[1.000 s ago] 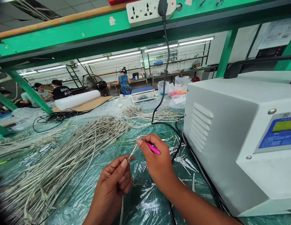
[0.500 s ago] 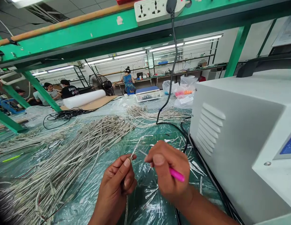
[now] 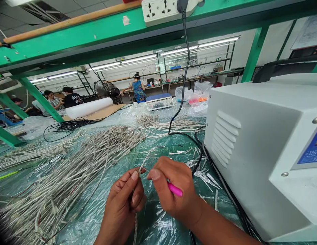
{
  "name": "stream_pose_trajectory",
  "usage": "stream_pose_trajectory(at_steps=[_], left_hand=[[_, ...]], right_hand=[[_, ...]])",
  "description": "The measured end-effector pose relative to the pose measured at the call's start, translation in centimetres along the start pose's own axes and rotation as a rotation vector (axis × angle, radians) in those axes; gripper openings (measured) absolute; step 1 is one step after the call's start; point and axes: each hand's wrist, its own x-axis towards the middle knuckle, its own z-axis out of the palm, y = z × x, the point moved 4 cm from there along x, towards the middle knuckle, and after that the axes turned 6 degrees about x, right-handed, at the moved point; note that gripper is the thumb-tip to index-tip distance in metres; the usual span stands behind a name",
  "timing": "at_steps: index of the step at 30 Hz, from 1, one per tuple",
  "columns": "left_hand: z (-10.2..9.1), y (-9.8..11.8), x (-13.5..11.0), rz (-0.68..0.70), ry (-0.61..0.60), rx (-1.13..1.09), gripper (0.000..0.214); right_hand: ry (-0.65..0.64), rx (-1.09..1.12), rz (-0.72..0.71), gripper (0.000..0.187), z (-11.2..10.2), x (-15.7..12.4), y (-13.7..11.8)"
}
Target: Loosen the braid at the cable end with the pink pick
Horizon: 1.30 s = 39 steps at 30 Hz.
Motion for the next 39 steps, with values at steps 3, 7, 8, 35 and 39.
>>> stream_pose_trajectory(at_steps=[3,7,8,35,39], left_hand=[[-0.1,0.0,0.0,-0.002,0.02,0.005,0.025],[-0.2,-0.1,0.0,-0.009,0.032,0.005,0.023],[-0.2,-0.1,0.0,-0.01,0.03,0.004,0.023],[-1.1,0.5,-0.1,-0.004,-0.065,0.056,0.023],[-0.9,0.6,0.0,0.018,-0.047,0.004,0.021]], right_hand=[[0.011,0.013,-0.01,0.022,0.0,0.0,-0.1],[0.015,0.019,-0.006,0.021,-0.1,-0.1,-0.2],[0.012,0.015,-0.005,0.021,-0.1,-0.1,-0.2],[0.289,-0.171,0.539,0.039,-3.1,1.5,4.1],[0.231,0.033,0.64,0.035,-0.9,0.4,4.1]])
